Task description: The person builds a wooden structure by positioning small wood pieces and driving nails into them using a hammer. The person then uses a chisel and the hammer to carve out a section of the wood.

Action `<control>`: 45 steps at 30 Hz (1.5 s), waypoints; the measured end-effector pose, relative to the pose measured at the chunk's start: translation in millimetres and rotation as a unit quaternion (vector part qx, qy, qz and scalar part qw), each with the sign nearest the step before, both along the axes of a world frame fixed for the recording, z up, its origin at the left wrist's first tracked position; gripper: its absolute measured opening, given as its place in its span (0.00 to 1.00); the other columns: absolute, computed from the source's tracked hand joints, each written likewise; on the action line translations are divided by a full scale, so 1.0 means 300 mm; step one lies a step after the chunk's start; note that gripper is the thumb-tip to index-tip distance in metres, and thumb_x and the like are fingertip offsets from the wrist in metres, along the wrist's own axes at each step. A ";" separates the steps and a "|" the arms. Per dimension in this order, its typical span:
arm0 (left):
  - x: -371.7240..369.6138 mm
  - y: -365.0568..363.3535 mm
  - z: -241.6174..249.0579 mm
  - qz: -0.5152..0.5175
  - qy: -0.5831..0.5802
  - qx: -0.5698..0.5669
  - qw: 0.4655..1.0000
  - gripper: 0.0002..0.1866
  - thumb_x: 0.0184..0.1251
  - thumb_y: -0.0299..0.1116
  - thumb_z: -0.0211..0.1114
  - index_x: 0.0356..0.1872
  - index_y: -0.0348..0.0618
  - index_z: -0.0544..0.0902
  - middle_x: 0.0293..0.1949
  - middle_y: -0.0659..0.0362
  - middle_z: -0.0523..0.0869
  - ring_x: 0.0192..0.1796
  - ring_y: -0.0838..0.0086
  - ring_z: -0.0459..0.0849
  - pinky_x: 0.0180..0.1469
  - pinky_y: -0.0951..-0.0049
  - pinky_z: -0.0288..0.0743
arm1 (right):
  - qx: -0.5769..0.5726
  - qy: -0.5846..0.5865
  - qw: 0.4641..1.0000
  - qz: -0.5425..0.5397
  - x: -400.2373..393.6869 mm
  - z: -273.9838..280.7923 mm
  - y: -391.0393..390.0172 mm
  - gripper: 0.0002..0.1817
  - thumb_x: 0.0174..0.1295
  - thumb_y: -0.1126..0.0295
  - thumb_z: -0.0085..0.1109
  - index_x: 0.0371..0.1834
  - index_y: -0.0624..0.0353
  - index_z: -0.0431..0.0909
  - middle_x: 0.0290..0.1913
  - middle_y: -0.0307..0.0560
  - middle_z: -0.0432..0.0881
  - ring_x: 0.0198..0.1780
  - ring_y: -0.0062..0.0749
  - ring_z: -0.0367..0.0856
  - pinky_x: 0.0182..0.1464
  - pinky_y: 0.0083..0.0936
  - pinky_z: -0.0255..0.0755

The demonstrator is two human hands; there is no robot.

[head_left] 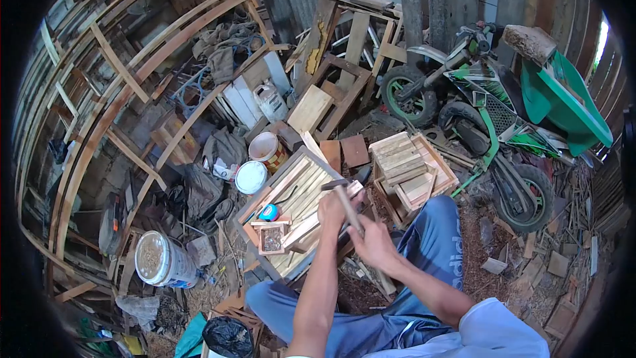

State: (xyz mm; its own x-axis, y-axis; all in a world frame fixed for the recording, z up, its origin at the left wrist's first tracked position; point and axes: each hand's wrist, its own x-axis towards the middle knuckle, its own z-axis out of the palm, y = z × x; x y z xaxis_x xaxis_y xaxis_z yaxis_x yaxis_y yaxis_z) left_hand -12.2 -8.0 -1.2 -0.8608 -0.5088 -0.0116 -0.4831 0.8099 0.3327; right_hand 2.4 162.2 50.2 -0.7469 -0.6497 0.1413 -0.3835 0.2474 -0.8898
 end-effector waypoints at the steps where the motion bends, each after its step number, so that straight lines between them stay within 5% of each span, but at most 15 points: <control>1: -0.013 0.014 0.002 0.023 -0.006 -0.024 0.999 0.35 0.58 0.70 0.55 0.31 0.41 0.84 0.32 0.44 0.87 0.39 0.49 0.87 0.41 0.55 0.80 | -0.006 0.019 0.999 0.026 0.006 -0.019 0.002 0.17 0.63 0.67 0.59 0.50 0.67 0.77 0.25 0.63 0.80 0.33 0.60 0.83 0.36 0.42 0.75; 4: -0.008 0.020 0.011 0.026 0.013 -0.040 0.999 0.37 0.59 0.69 0.56 0.29 0.36 0.84 0.28 0.42 0.86 0.35 0.49 0.87 0.39 0.54 0.80 | 0.018 -0.103 0.994 0.004 -0.005 0.036 0.013 0.17 0.63 0.67 0.58 0.51 0.68 0.76 0.26 0.66 0.79 0.34 0.62 0.82 0.36 0.43 0.74; 7: -0.002 0.020 -0.002 0.008 -0.001 -0.015 1.000 0.37 0.58 0.68 0.58 0.32 0.36 0.86 0.27 0.40 0.85 0.35 0.46 0.87 0.40 0.54 0.80 | 0.015 -0.031 0.999 -0.021 -0.022 0.003 0.007 0.16 0.65 0.67 0.56 0.50 0.67 0.77 0.26 0.66 0.79 0.34 0.60 0.83 0.37 0.43 0.74; 11: -0.004 0.005 -0.067 0.001 -0.014 -0.076 0.997 0.21 0.62 0.48 0.57 0.30 0.39 0.88 0.33 0.39 0.86 0.37 0.48 0.87 0.44 0.53 0.81 | 0.037 -0.047 0.998 -0.011 -0.034 0.007 0.018 0.15 0.66 0.68 0.54 0.49 0.66 0.78 0.26 0.63 0.79 0.29 0.53 0.81 0.35 0.40 0.72; 13: -0.005 -0.008 -0.062 0.006 -0.027 -0.057 0.998 0.22 0.63 0.49 0.57 0.31 0.39 0.88 0.33 0.39 0.86 0.38 0.48 0.87 0.44 0.52 0.80 | -0.007 -0.032 0.999 -0.012 -0.042 -0.031 0.001 0.15 0.66 0.67 0.55 0.50 0.65 0.77 0.24 0.62 0.78 0.25 0.45 0.79 0.33 0.38 0.71; 14: -0.018 -0.014 -0.058 0.004 -0.033 -0.048 0.998 0.23 0.64 0.50 0.56 0.31 0.39 0.88 0.34 0.39 0.86 0.38 0.48 0.87 0.45 0.52 0.80 | -0.004 -0.034 0.999 -0.016 -0.039 -0.048 0.007 0.15 0.66 0.63 0.55 0.49 0.64 0.76 0.26 0.66 0.80 0.35 0.65 0.81 0.38 0.51 0.73; 19: -0.010 0.010 -0.005 0.006 -0.047 -0.037 0.998 0.34 0.60 0.66 0.56 0.35 0.39 0.87 0.32 0.40 0.86 0.39 0.47 0.87 0.45 0.52 0.80 | 0.039 -0.045 0.998 0.008 -0.054 -0.007 0.026 0.16 0.65 0.63 0.55 0.49 0.62 0.77 0.26 0.67 0.80 0.35 0.65 0.81 0.38 0.50 0.73; 23: 0.004 -0.002 -0.025 -0.007 0.030 -0.015 0.999 0.32 0.60 0.66 0.57 0.34 0.42 0.85 0.32 0.45 0.87 0.38 0.51 0.87 0.42 0.53 0.80 | 0.015 -0.025 0.998 0.047 -0.078 -0.041 0.009 0.16 0.64 0.64 0.56 0.48 0.65 0.77 0.26 0.69 0.79 0.35 0.66 0.80 0.38 0.51 0.73; 26: -0.003 0.001 -0.048 0.015 0.026 -0.034 0.999 0.37 0.57 0.71 0.56 0.45 0.42 0.82 0.36 0.43 0.86 0.42 0.48 0.86 0.45 0.53 0.79 | 0.012 -0.023 0.996 0.088 -0.038 0.022 0.035 0.16 0.63 0.66 0.57 0.49 0.66 0.77 0.26 0.68 0.80 0.35 0.66 0.80 0.38 0.49 0.74; 31: -0.027 -0.016 -0.068 -0.001 -0.030 -0.047 0.998 0.35 0.60 0.68 0.56 0.36 0.38 0.83 0.30 0.45 0.87 0.37 0.51 0.87 0.39 0.53 0.79 | 0.038 -0.079 0.996 -0.003 -0.064 0.022 0.019 0.17 0.63 0.66 0.58 0.49 0.67 0.77 0.24 0.68 0.79 0.34 0.65 0.81 0.37 0.47 0.74; 34: -0.010 -0.014 -0.065 -0.040 0.062 -0.066 0.995 0.36 0.60 0.69 0.56 0.32 0.37 0.83 0.28 0.44 0.86 0.34 0.52 0.87 0.37 0.54 0.79 | 0.023 -0.028 0.999 0.019 -0.013 0.067 0.029 0.16 0.64 0.65 0.58 0.49 0.65 0.79 0.23 0.57 0.80 0.24 0.43 0.82 0.30 0.36 0.72; 38: -0.008 -0.015 -0.015 -0.038 0.011 -0.005 0.999 0.35 0.59 0.68 0.57 0.31 0.38 0.84 0.28 0.44 0.86 0.35 0.50 0.86 0.38 0.53 0.79 | 0.005 -0.086 0.996 0.008 -0.034 0.011 0.015 0.17 0.63 0.64 0.58 0.48 0.66 0.79 0.26 0.68 0.79 0.35 0.63 0.82 0.37 0.46 0.74; 42: -0.006 -0.013 -0.022 -0.001 -0.010 -0.039 0.999 0.35 0.58 0.70 0.56 0.32 0.42 0.85 0.28 0.42 0.85 0.37 0.47 0.86 0.40 0.53 0.79 | -0.021 -0.021 1.000 0.008 -0.016 -0.005 0.028 0.16 0.64 0.64 0.57 0.47 0.66 0.79 0.26 0.66 0.80 0.34 0.60 0.83 0.37 0.44 0.74; 45: -0.005 0.000 0.014 0.003 0.011 -0.026 1.000 0.32 0.60 0.63 0.59 0.34 0.37 0.84 0.30 0.40 0.86 0.37 0.48 0.87 0.43 0.52 0.80 | 0.037 -0.091 0.995 0.002 -0.053 0.032 0.030 0.16 0.63 0.64 0.57 0.46 0.67 0.80 0.28 0.66 0.81 0.35 0.58 0.83 0.39 0.41 0.75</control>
